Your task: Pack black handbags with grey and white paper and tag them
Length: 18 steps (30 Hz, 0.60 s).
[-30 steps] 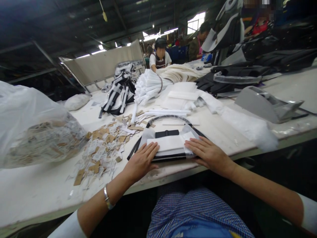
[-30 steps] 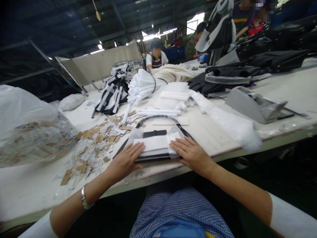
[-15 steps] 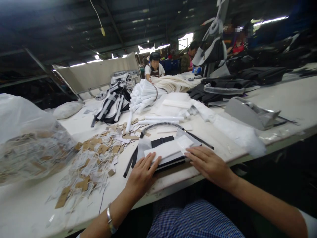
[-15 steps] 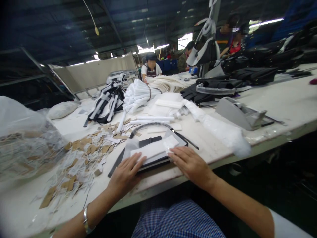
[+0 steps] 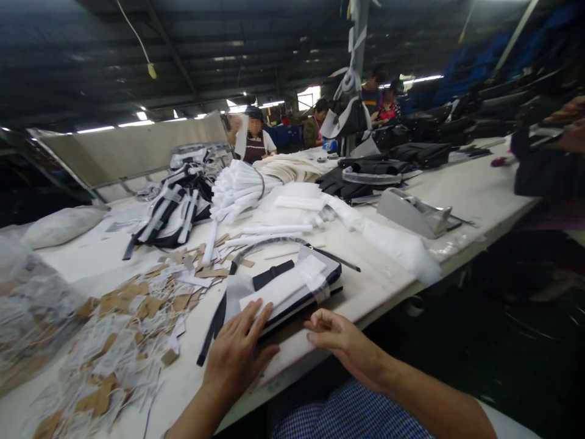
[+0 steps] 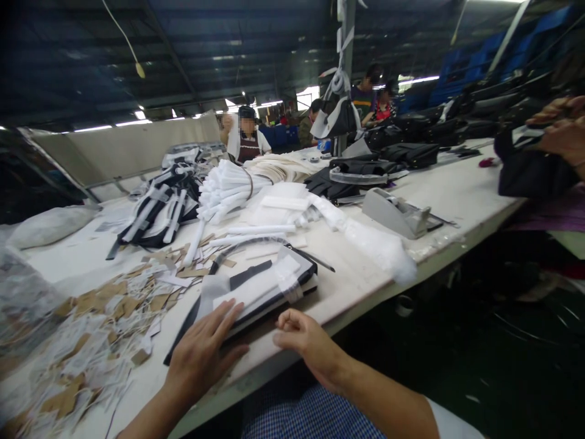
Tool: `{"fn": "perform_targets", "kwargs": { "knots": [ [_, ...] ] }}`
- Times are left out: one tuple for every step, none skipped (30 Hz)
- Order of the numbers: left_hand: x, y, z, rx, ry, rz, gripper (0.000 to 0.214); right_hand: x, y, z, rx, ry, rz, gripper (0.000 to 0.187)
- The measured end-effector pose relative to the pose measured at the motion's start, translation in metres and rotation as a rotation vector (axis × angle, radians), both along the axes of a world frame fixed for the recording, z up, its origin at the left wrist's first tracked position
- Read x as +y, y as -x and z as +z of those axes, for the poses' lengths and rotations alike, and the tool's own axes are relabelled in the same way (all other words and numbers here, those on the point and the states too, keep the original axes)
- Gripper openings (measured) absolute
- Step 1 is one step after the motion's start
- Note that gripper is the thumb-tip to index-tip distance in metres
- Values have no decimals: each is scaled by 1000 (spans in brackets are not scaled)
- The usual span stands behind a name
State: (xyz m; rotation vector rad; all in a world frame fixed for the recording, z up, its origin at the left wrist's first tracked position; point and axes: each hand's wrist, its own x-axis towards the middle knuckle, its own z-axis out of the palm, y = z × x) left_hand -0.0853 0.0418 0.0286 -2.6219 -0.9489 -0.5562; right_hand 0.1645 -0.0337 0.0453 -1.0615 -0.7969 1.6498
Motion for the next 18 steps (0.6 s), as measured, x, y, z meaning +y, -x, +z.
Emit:
{"fn": "perform_targets", "kwargs": {
  "knots": [
    [1,1,-1,-16,-5,12,70,0,5,-2,-17,-39,-22,33],
    [1,3,-2,-33,-11,29,71,1,10,-5,-27,-92,-38,34],
    [1,4,-4,-52,-21,52,71,3,15,-7,-31,-156,-48,36],
    [1,6,-6,-72,-35,81,70,6,18,-9,-32,-223,-50,36],
    [1,7,-8,-92,-50,114,68,9,21,-10,-42,-284,-43,36],
    [1,8,-10,-109,-63,149,67,13,21,-10,-72,-337,-24,34],
    [1,9,-13,-123,-74,179,66,18,19,-10,-134,-383,8,30],
    [1,9,-16,-135,-81,204,65,22,13,-8,-249,-432,46,26],
    [1,9,-18,-139,-82,215,65,28,4,-6,-401,-481,80,21],
    [1,9,-20,-139,-78,214,64,33,-9,-4,-570,-529,101,17],
    [1,8,-22,-138,-73,206,63,39,-26,-2,-749,-573,105,16],
    [1,7,-23,-137,-69,192,63,45,-46,1,-881,-596,83,17],
    [1,5,-24,-139,-68,175,63,52,-69,4,-959,-602,31,22],
    [2,4,-24,-147,-71,162,64,60,-94,6,-1024,-604,-15,26],
    [2,3,-24,-159,-77,157,65,68,-121,8,-1130,-611,-78,31],
    [2,2,-24,-173,-81,160,65,76,-147,8,-1412,-651,-104,37],
    [2,1,-24,-187,-86,166,65,85,-172,8,-1507,-645,-132,38],
    [2,1,-25,-198,-88,176,64,93,-195,6,-1555,-630,-146,39]
  ]
}}
